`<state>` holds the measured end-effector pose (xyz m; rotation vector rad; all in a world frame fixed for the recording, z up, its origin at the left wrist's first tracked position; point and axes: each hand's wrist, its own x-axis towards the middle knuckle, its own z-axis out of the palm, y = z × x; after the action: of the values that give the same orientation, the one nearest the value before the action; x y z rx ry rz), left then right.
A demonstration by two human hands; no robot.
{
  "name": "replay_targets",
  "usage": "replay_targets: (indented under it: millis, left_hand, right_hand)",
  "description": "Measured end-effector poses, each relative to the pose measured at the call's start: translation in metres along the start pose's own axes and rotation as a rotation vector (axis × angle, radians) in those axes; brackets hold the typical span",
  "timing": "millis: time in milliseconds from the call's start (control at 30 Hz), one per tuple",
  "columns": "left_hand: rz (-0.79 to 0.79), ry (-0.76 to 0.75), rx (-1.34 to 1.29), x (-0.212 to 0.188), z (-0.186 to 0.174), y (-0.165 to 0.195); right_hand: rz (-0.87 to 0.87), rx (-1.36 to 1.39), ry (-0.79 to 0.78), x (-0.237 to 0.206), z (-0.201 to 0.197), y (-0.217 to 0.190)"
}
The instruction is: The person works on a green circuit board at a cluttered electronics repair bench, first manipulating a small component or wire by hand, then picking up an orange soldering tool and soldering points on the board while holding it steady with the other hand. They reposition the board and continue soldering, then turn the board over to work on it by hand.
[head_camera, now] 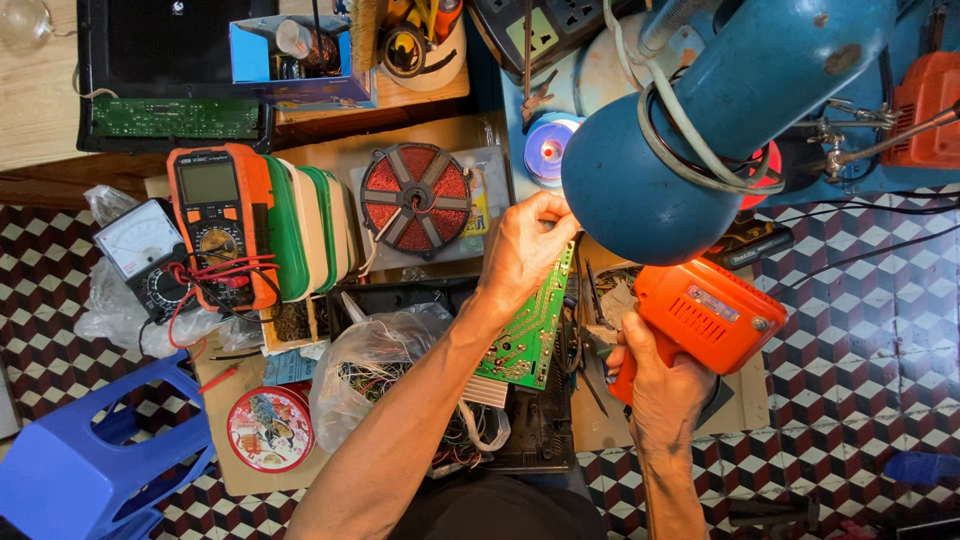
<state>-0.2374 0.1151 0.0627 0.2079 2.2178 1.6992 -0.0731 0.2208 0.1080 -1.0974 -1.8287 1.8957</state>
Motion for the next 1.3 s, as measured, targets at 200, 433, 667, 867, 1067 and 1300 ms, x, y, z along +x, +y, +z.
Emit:
replay_targets:
  millis: [200, 433, 667, 867, 1067, 1300]
  left_hand:
    - [-0.005, 0.016, 0.033, -0.0001, -0.0005, -0.0012]
    - [0.000, 0.027, -0.021, 0.0006, 0.0009, -0.0033]
    - [-0.016, 0.024, -0.026, 0.0012, 0.0002, -0.0023]
    - [-0.021, 0.026, 0.019, 0.0011, -0.0011, -0.0010]
    - [-0.009, 0.015, 0.016, 0.0009, -0.0008, -0.0019]
    - [-0.005, 0.010, 0.012, 0.0005, -0.0017, -0.0015]
  right_hand:
    - [-0.022, -0.010, -0.017, -0.0001, 0.0023, 0.0001]
    - [-0.022, -0.016, -0.021, 0.0003, 0.0018, -0.0001]
    - [-0.015, -0.016, -0.021, -0.0005, 0.0017, -0.0010]
    - [0.001, 0.024, -0.021, 0.0005, 0.0012, 0.0013]
    - [0.001, 0.056, -0.026, 0.0028, -0.0006, 0.0045]
    - [0.040, 0.038, -0.012, 0.0029, -0.0003, 0.0049]
